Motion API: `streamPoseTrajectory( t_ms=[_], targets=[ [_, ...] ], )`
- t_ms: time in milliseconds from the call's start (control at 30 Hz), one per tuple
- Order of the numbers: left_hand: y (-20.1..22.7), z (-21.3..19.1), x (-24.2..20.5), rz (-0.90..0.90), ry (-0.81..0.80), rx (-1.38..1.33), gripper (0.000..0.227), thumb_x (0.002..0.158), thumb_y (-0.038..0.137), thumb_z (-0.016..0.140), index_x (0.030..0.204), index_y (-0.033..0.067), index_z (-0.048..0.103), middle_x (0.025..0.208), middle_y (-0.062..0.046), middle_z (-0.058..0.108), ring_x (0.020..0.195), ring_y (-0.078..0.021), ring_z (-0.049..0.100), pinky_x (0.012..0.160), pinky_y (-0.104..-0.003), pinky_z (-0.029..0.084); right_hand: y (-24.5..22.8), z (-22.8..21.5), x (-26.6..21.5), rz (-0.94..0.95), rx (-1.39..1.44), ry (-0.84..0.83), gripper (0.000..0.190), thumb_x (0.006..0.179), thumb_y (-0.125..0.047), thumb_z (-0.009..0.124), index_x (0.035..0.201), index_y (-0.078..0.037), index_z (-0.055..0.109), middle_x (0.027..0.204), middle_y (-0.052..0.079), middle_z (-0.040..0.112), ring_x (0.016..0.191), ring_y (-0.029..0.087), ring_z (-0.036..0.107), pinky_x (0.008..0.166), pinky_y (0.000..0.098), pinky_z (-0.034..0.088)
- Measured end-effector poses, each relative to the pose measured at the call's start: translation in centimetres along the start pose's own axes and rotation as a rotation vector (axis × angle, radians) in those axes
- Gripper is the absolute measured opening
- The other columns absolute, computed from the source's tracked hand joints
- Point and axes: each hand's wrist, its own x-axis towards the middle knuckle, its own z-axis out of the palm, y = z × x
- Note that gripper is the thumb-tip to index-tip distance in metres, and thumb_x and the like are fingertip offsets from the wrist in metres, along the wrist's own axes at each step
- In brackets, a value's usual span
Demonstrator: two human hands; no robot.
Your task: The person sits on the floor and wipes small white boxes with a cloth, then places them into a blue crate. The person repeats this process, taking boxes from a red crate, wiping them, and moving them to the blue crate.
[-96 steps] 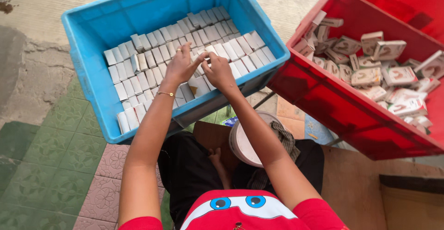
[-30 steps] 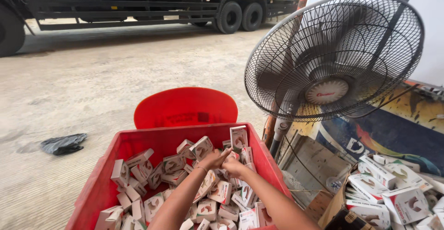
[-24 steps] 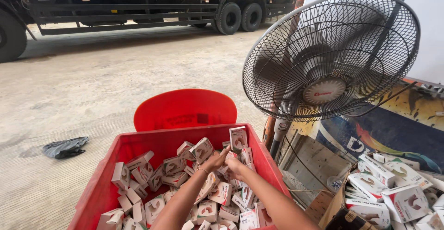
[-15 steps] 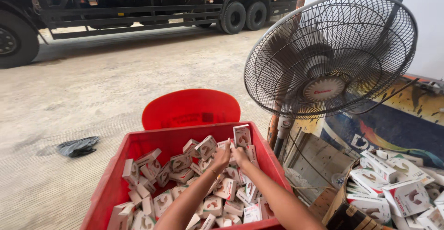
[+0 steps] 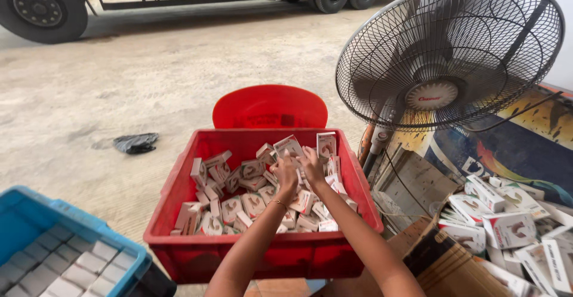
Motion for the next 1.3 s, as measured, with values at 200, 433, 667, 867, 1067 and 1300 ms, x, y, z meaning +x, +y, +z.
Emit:
streamPoseTrajectory(
  t_ms=[200,433,667,867,1067,1300],
  targets=[
    [3.8,-5.0,-9.3,0.09,0.035,-0.118,0.042,0.085,0.052,0.041,0.095,0.0212,0.067,0.13,-0.014,0.039,0.126,-0.0349,0.034,0.111,-0.041,0.017,-3.9,-0.2,-8.8,0.019,0.174,-0.087,0.064,0.081,-0.03,0.053,0.14,-0.008,0.036,0.144,0.012,0.041,0.126,0.029,0.041,0.095,0.0372,0.038],
    [0.6,-11.7,-17.6,0.169,0.078,-0.16,0.057,0.084,0.039,0.052,0.136,0.0157,0.044,0.143,-0.018,0.015,0.137,-0.0314,0.015,0.115,-0.042,0.014,-5.6,2.2,-18.4,-0.125,0.323,-0.269,0.059,0.085,-0.019,0.048,0.137,0.004,0.034,0.139,0.023,0.042,0.131,0.033,0.036,0.106,0.042,0.03],
    [-3.1,-20.1,-24.9,0.284,0.194,-0.095,0.06,0.084,0.042,0.048,0.138,0.0193,0.042,0.149,-0.017,0.008,0.138,-0.0348,0.011,0.113,-0.048,-0.001,-6.3,6.3,-29.6,-0.352,0.038,-0.408,0.058,0.081,-0.006,0.055,0.134,0.005,0.037,0.135,0.024,0.045,0.13,0.032,0.038,0.106,0.0384,0.034],
    [-7.5,-27.1,-30.0,0.31,0.226,0.088,0.056,0.082,0.035,0.057,0.135,0.0183,0.046,0.147,-0.019,0.009,0.135,-0.0382,0.016,0.112,-0.045,0.014,-2.1,9.6,-35.6,-0.281,0.095,-0.519,0.054,0.082,-0.009,0.053,0.133,0.003,0.039,0.135,0.023,0.046,0.127,0.033,0.042,0.104,0.0397,0.036],
    [-13.6,-32.7,-35.1,0.199,0.324,0.251,0.053,0.082,0.03,0.061,0.133,0.022,0.048,0.143,-0.017,0.016,0.133,-0.0378,0.018,0.11,-0.041,0.019,3.9,11.4,-42.8,-0.079,0.233,-0.609,0.046,0.084,-0.004,0.053,0.129,0.004,0.044,0.126,0.023,0.053,0.114,0.03,0.053,0.096,0.0363,0.045],
    [-17.9,-35.2,-36.3,0.019,0.373,0.456,0.062,0.077,0.034,0.068,0.133,0.0256,0.043,0.143,-0.013,0.02,0.128,-0.0361,0.026,0.106,-0.05,0.021,8.2,13.0,-44.8,-0.057,0.05,-0.662,0.048,0.081,0.002,0.057,0.128,0.002,0.048,0.124,0.022,0.055,0.108,0.032,0.058,0.09,0.0352,0.05]
  ],
)
